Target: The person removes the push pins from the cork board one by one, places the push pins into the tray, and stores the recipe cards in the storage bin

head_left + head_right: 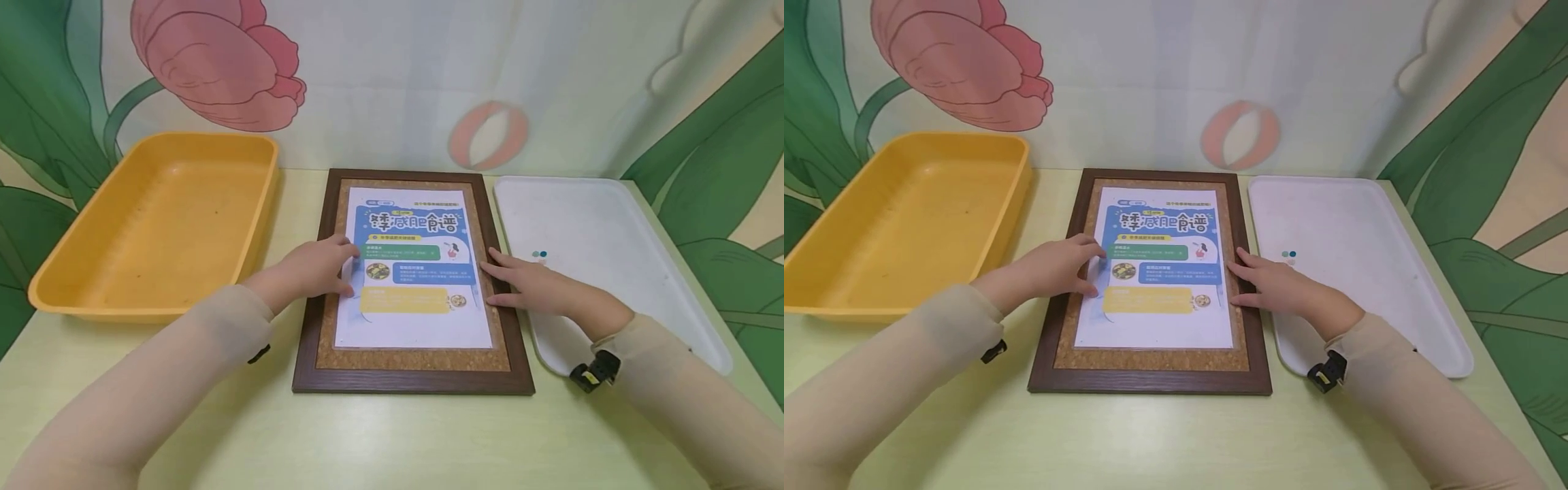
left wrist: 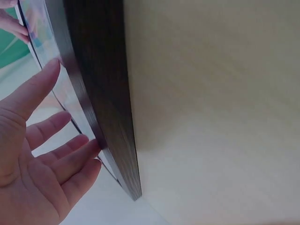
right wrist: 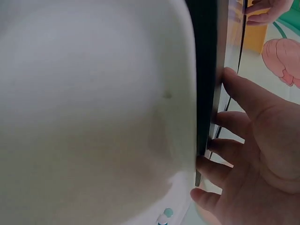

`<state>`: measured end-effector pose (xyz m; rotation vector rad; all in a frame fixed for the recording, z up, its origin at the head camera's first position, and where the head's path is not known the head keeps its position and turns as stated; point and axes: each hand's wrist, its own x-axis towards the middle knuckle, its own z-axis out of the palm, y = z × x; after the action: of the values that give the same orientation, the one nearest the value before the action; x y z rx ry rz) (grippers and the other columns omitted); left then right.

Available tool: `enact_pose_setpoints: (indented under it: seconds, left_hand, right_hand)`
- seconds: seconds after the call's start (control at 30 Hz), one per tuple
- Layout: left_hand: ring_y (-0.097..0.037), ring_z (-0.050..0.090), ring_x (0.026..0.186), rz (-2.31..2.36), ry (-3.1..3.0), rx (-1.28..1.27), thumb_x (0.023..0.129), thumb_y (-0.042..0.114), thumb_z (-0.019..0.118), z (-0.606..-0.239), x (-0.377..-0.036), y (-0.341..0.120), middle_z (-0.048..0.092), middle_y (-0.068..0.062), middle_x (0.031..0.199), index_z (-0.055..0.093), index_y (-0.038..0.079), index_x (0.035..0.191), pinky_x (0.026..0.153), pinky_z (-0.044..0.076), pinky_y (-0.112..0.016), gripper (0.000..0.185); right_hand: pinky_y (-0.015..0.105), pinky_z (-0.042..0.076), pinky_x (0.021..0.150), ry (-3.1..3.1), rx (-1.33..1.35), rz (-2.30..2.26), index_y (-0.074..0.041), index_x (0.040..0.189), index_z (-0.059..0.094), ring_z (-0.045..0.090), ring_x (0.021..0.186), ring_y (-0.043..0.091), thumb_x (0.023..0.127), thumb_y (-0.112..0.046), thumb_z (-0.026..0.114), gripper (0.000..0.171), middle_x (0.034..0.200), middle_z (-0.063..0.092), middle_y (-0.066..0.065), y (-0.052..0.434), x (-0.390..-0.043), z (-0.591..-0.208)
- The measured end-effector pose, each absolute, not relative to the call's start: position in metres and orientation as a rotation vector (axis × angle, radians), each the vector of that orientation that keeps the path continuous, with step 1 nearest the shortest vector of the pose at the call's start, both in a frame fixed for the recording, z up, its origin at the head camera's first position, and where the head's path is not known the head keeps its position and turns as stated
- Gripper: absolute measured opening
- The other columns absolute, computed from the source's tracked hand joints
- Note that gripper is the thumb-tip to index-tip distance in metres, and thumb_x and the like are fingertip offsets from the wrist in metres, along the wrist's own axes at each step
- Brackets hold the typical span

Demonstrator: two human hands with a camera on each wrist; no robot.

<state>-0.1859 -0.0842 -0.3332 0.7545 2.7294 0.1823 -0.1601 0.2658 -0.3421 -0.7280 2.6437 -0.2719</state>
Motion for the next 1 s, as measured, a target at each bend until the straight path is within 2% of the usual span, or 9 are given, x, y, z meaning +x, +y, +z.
enact_pose_setpoints:
  seconds: [0.07,0.17,0.33,0.57,0.73,0.83,1.0]
  left_hand:
    - [-0.026,0.056,0.105,0.208,2.752,0.761,0.079,0.035,0.074,-0.333,-0.182,-0.084,0.048,-0.014,0.133,0.054,0.006,0.129,0.089,0.045,-0.040,0.061]
    - [-0.027,0.054,0.109,0.313,2.784,0.691,0.085,0.028,0.068,-0.333,-0.177,-0.083,0.049,-0.015,0.132,0.053,0.004,0.129,0.090,0.045,-0.041,0.052]
    - [-0.027,0.051,0.105,0.684,2.702,0.439,0.089,0.016,0.053,-0.331,-0.176,-0.087,0.051,-0.017,0.130,0.045,0.002,0.136,0.087,0.044,-0.042,0.049]
    - [-0.031,0.048,0.111,1.191,2.410,0.201,0.093,0.014,0.045,-0.329,-0.176,-0.098,0.040,-0.022,0.138,0.026,0.000,0.145,0.093,0.043,-0.045,0.057]
    - [-0.032,0.049,0.115,1.432,2.198,0.069,0.092,0.013,0.042,-0.329,-0.173,-0.100,0.036,-0.023,0.140,0.016,-0.002,0.147,0.094,0.043,-0.043,0.062]
    - [-0.033,0.047,0.121,1.499,2.129,-0.003,0.095,0.015,0.042,-0.330,-0.172,-0.101,0.036,-0.024,0.140,0.014,-0.003,0.147,0.094,0.043,-0.041,0.062]
    - [-0.030,0.049,0.120,1.579,2.053,-0.095,0.099,0.019,0.042,-0.331,-0.174,-0.104,0.039,-0.022,0.139,0.015,-0.001,0.147,0.095,0.043,-0.037,0.059]
  right_hand:
    - [0.061,0.024,0.101,2.644,-0.742,-0.228,-0.002,0.145,0.028,0.026,0.131,0.045,0.092,-0.044,0.054,0.073,0.151,0.013,0.025,0.264,-0.158,-0.341]
    - [0.060,0.027,0.100,2.660,-0.764,-0.166,-0.002,0.144,0.030,0.028,0.130,0.044,0.091,-0.045,0.054,0.073,0.150,0.015,0.025,0.261,-0.157,-0.339]
    - [0.062,0.027,0.098,2.689,-0.810,-0.005,-0.002,0.142,0.035,0.026,0.133,0.042,0.091,-0.045,0.054,0.070,0.149,0.020,0.025,0.257,-0.157,-0.335]
    - [0.064,0.026,0.097,2.664,-0.772,0.138,-0.004,0.143,0.034,0.025,0.133,0.042,0.092,-0.047,0.052,0.069,0.149,0.019,0.024,0.251,-0.156,-0.331]
    - [0.063,0.026,0.098,2.651,-0.758,0.171,-0.004,0.143,0.034,0.025,0.133,0.041,0.091,-0.047,0.052,0.070,0.149,0.020,0.024,0.248,-0.157,-0.328]
    - [0.063,0.025,0.099,2.644,-0.749,0.178,-0.005,0.144,0.034,0.025,0.134,0.041,0.091,-0.048,0.052,0.071,0.149,0.021,0.024,0.247,-0.158,-0.327]
    - [0.063,0.026,0.099,2.643,-0.734,0.182,-0.005,0.144,0.034,0.025,0.134,0.040,0.091,-0.048,0.053,0.071,0.149,0.021,0.024,0.248,-0.157,-0.327]
